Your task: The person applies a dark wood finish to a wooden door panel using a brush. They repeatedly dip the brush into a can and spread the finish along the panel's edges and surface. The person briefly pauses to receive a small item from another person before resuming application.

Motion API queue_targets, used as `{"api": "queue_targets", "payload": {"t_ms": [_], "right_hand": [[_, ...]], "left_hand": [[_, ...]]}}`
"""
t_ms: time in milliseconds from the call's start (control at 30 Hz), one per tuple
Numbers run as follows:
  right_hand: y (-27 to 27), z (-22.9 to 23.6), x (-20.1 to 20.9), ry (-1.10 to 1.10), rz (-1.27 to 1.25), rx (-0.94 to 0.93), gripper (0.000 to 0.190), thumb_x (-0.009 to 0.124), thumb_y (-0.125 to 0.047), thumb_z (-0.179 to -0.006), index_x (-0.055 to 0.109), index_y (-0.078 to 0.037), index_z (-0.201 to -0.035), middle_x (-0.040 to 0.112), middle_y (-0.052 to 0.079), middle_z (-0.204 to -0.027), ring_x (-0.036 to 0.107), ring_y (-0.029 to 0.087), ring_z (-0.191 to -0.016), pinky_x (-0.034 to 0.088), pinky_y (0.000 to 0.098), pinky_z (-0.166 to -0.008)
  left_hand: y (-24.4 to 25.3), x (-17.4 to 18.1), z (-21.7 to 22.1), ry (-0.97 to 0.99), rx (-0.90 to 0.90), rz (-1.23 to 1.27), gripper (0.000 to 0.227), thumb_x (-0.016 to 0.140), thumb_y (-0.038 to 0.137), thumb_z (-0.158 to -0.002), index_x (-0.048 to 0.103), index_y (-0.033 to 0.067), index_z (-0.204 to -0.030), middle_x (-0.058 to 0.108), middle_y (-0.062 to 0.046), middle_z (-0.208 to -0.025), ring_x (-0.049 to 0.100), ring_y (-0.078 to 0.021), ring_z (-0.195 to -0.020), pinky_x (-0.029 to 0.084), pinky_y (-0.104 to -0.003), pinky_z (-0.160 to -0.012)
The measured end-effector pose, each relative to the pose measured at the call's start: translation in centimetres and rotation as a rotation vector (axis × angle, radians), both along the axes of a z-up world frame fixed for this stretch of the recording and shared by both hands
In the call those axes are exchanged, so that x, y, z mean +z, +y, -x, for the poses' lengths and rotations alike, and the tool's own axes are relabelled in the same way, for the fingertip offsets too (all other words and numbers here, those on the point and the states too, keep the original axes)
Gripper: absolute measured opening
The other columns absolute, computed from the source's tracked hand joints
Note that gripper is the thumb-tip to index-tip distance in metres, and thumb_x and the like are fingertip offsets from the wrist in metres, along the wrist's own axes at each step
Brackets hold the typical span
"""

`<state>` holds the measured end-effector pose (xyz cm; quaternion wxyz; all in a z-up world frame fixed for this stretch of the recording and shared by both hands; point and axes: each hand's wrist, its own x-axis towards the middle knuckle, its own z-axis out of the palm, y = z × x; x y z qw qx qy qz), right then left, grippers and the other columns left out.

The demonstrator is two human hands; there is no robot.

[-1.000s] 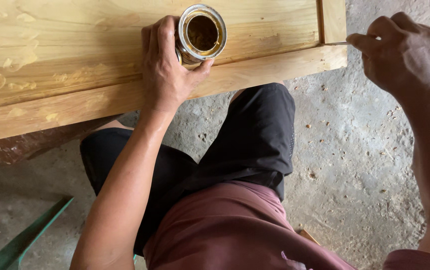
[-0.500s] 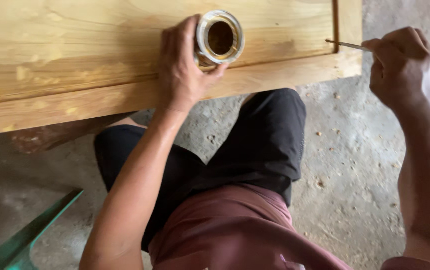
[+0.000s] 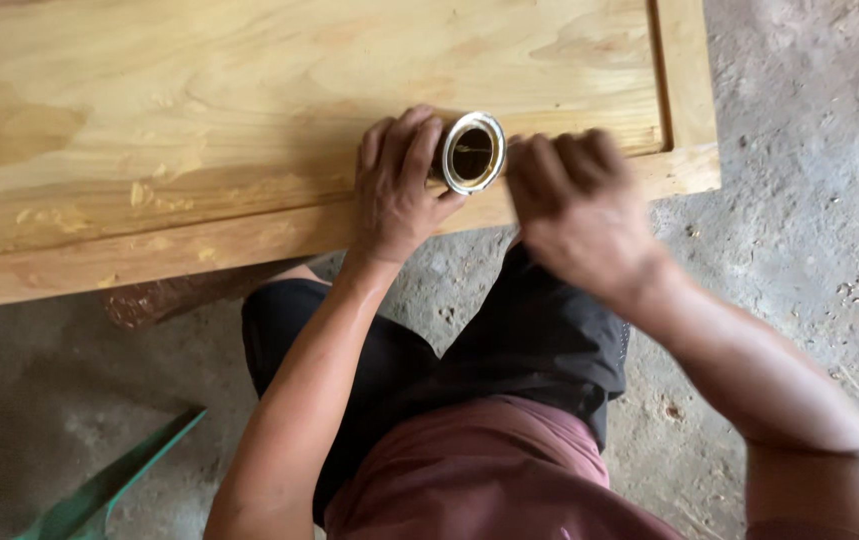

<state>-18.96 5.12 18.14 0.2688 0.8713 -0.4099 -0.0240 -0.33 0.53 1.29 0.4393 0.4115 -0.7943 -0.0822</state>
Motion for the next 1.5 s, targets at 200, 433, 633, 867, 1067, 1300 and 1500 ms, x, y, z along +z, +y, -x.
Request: {"api": "queue_targets", "payload": {"t_ms": [200, 433, 633, 867, 1067, 1300, 1500], "right_hand": [[-0.7, -0.6, -3.5, -0.134, -0.063, 0.037, 0.016, 0.069, -0.014, -0.082, 0.069, -0.005, -0.096, 0.063, 0.005, -0.092, 0.060, 0.017, -0.080, 0.043, 0.0316, -0.075], [0.3, 4.2, -3.0, -0.569, -0.067, -0.102, 0.008, 0.076, -0.001, -0.096, 0.073, -0.007, -0.092, 0.069, 0.003, -0.089, 0.063, 0.016, -0.078, 0.044, 0.0336, -0.078], [2.4, 9.3, -3.1, -0.537, -0.193, -0.257, 0.004, 0.074, -0.003, -0.107, 0.075, -0.002, -0.104, 0.067, 0.010, -0.096, 0.066, 0.021, -0.073, 0.052, 0.0303, -0.066], [1.9, 8.5, -5.3, -0.282, -0.181, -0.109, 0.037, 0.070, 0.001, -0.099, 0.079, -0.020, -0.127, 0.058, 0.005, -0.100, 0.059, 0.022, -0.087, 0.052, 0.0364, -0.078], [1.6, 6.1, -6.1, -0.281, -0.173, -0.036, 0.040, 0.067, 0.001, -0.097, 0.080, -0.021, -0.128, 0.055, 0.005, -0.100, 0.054, 0.021, -0.089, 0.049, 0.0359, -0.075], [0.0, 7.9, -8.6, -0.158, -0.039, 0.045, 0.013, 0.068, -0.016, -0.113, 0.080, -0.022, -0.113, 0.059, 0.002, -0.095, 0.053, 0.013, -0.075, 0.044, 0.0258, -0.061], [1.1, 10.1, -8.0, -0.116, -0.056, -0.056, 0.021, 0.066, -0.016, -0.115, 0.084, -0.025, -0.120, 0.058, 0.000, -0.089, 0.048, 0.012, -0.070, 0.040, 0.0249, -0.057]], "left_hand": [[0.1, 0.2, 0.3, -0.008, 0.007, 0.007, 0.091, 0.097, 0.024, -0.071, 0.043, 0.0115, -0.142, 0.055, -0.013, -0.142, 0.051, -0.0376, -0.127, 0.047, -0.051, -0.107], [-0.6, -0.3, 0.1, 0.096, 0.034, -0.073, 0.094, 0.096, 0.024, -0.073, 0.040, 0.0069, -0.146, 0.057, -0.016, -0.136, 0.054, -0.0353, -0.125, 0.047, -0.050, -0.107], [-0.9, -1.3, 0.1, 0.192, 0.129, -0.164, 0.091, 0.097, 0.028, -0.077, 0.040, 0.0021, -0.143, 0.058, -0.017, -0.132, 0.056, -0.0348, -0.123, 0.051, -0.047, -0.106], [-0.8, -1.1, 0.1, 0.232, 0.119, -0.238, 0.089, 0.097, 0.030, -0.080, 0.041, 0.0033, -0.144, 0.059, -0.014, -0.133, 0.057, -0.0324, -0.125, 0.053, -0.044, -0.108], [-1.1, -1.2, 0.3, 0.410, 0.193, -0.136, 0.095, 0.098, 0.029, -0.079, 0.038, 0.0041, -0.148, 0.057, -0.013, -0.135, 0.056, -0.0300, -0.122, 0.050, -0.043, -0.108], [-0.7, -1.6, 0.2, 0.424, 0.261, -0.182, 0.089, 0.097, 0.029, -0.079, 0.042, 0.0079, -0.146, 0.059, -0.010, -0.130, 0.056, -0.0303, -0.118, 0.050, -0.043, -0.102], [-1.1, -1.9, 0.4, 0.410, 0.256, -0.180, 0.085, 0.097, 0.030, -0.080, 0.043, 0.0071, -0.142, 0.059, -0.012, -0.128, 0.056, -0.0334, -0.116, 0.050, -0.046, -0.104]]}}
